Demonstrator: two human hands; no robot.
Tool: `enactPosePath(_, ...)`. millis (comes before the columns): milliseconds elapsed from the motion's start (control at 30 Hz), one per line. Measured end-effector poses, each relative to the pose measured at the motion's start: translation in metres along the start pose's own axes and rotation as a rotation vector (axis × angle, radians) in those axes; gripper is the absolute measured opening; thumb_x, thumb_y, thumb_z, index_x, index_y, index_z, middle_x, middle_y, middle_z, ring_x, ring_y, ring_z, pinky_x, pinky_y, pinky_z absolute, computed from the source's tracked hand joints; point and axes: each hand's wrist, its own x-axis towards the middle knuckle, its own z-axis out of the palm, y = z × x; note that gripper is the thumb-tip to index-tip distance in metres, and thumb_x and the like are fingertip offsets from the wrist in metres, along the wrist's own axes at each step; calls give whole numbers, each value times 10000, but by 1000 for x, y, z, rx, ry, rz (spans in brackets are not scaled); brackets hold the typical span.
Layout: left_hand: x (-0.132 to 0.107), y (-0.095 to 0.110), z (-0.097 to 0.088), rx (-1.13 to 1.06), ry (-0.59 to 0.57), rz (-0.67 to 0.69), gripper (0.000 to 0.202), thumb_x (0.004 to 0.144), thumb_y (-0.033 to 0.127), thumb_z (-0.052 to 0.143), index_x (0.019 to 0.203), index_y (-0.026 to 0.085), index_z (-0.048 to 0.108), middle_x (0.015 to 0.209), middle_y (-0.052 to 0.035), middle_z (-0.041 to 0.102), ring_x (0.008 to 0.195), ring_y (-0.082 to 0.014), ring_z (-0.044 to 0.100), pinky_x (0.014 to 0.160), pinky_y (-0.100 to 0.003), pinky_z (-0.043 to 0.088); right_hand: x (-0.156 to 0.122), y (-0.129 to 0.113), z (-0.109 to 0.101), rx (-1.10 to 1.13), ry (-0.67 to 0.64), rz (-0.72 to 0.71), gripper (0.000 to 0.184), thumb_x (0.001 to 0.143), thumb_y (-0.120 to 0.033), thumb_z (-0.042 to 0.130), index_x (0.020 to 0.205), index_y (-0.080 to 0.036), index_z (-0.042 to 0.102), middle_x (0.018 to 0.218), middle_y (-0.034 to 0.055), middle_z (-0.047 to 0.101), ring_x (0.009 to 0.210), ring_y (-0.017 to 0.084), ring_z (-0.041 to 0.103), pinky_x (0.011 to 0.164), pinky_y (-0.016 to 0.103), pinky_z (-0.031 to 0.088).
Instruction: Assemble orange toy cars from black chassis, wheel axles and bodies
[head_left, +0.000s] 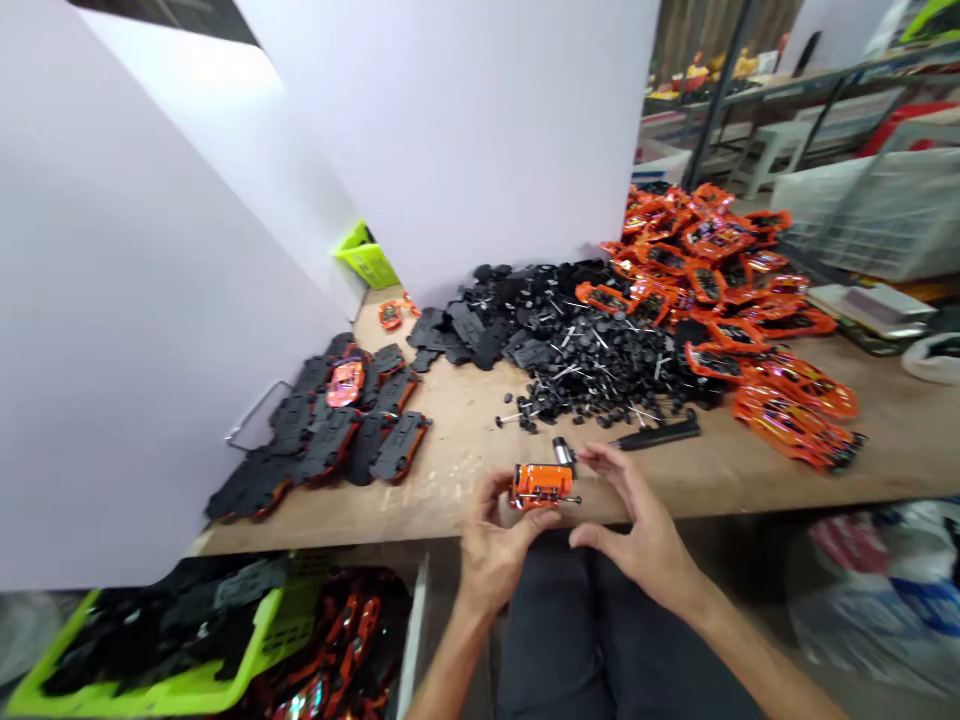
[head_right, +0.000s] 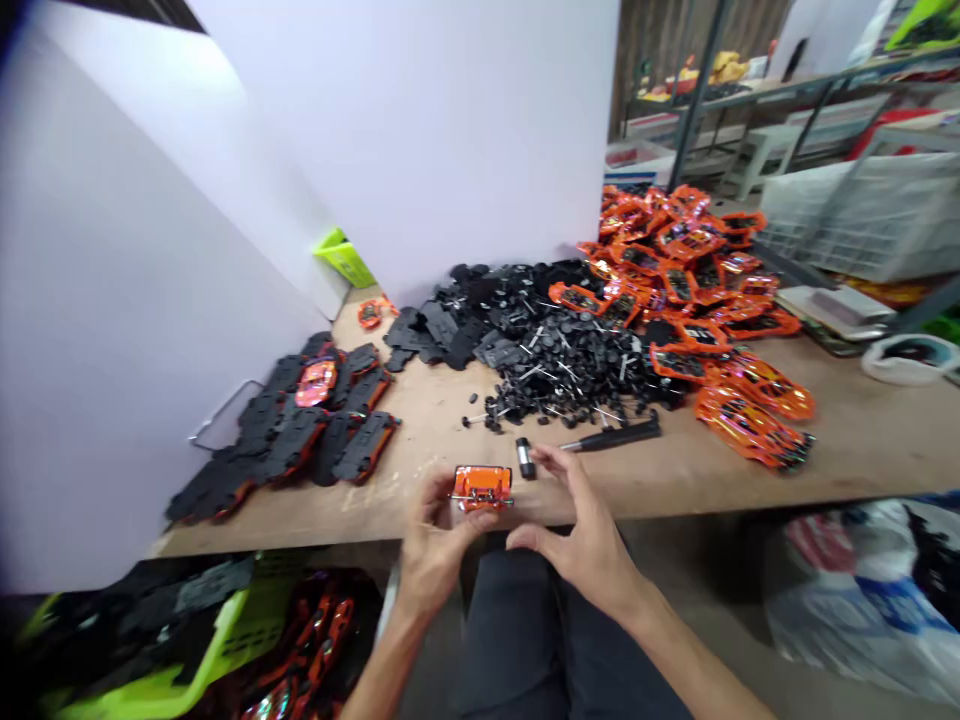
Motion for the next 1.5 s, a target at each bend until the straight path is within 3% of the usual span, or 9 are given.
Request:
enactPosePath(200, -1, -5, -2, -436, -90, -161, 482, 809, 551, 804, 1099, 210, 623, 1096, -83, 752, 1029, -266, 710, 927, -382, 544, 10, 1, 14, -162, -14, -127, 201, 1000, -273, 635, 1199, -277, 662, 1138, 74, 748, 1061, 273, 727, 936, 408, 618)
enactPosePath(433, 4, -14, -19, -4, -191, -65, 247, 959, 439, 680, 970, 192, 695, 917, -31, 709, 849, -185, 635, 769, -280, 476, 31, -12, -18, -378, -321, -242, 295, 995, -135, 591, 1248, -271, 663, 1142, 79, 734, 1062, 263, 691, 923, 402, 583)
enactPosePath(800, 2, -17, -23, 204, -296, 170, 185, 1015, 299, 590, 1132, 233, 716, 1104, -90, 767, 1024, -259, 700, 917, -375, 511, 31, 9, -15, -262, -330, -154, 150, 999, -217, 637, 1119, -271, 708, 1055, 68, 726, 1005, 253, 664, 893, 403, 539)
enactPosePath(900, 5, 3, -25, 336, -446, 251, 354, 933, 329, 701, 1279, 260, 680, 1211, -121, 738, 1107, -329, 659, 1035, -460, 448, 32, -7, -16, -254, -357, -91, 156, 980, -201, 649, 1118, -261, 691, 1060, 55, 725, 998, 237, 662, 889, 374, 533)
enactPosePath(1000, 1, 14, -17, 414, -366, 259, 514, 743, 293, 860, 1229, 245, 700, 1225, -167, 696, 1209, -433, 570, 1140, -561, 317, 27, -30, -14, -226, -329, 41, 139, 968, -245, 668, 1107, -244, 666, 1064, 39, 720, 969, 215, 666, 859, 332, 541)
enactPosePath(1133, -13, 6, -12, 309, -325, 60, 321, 684, 199, 808, 976, 251, 686, 968, -104, 677, 977, -353, 599, 1011, -491, 405, 28, -45, -27, -117, -456, 171, 225, 1031, -389, 602, 1199, -246, 644, 1052, 29, 726, 928, 192, 688, 807, 298, 568)
enactPosePath(1233, -26, -5, -14, -43, -459, -321, 270, 712, 258, 761, 953, 233, 640, 821, -30, 596, 767, -231, 541, 790, -362, 437, 48, -33, -54, -372, -395, -14, 315, 1028, -396, 620, 1317, -271, 627, 1160, 73, 697, 1043, 238, 654, 902, 371, 558)
enactPosePath(1367, -33, -20, -3, -889, -628, -888, 277, 681, 254, 657, 931, 149, 603, 697, 37, 424, 598, -120, 410, 671, -287, 379, 75, 3, -82, -904, -335, -319, 136, 999, -267, 646, 1109, -229, 716, 1198, 140, 671, 1109, 318, 586, 966, 495, 488)
enactPosePath(1500, -28, -34, 11, -1298, -525, -1069, 304, 671, 205, 639, 954, 99, 604, 717, 19, 447, 629, -116, 455, 708, -277, 416, 72, 16, -83, -935, -424, -422, 148, 1042, -265, 563, 1037, -201, 697, 1119, 142, 727, 1023, 298, 645, 904, 450, 500)
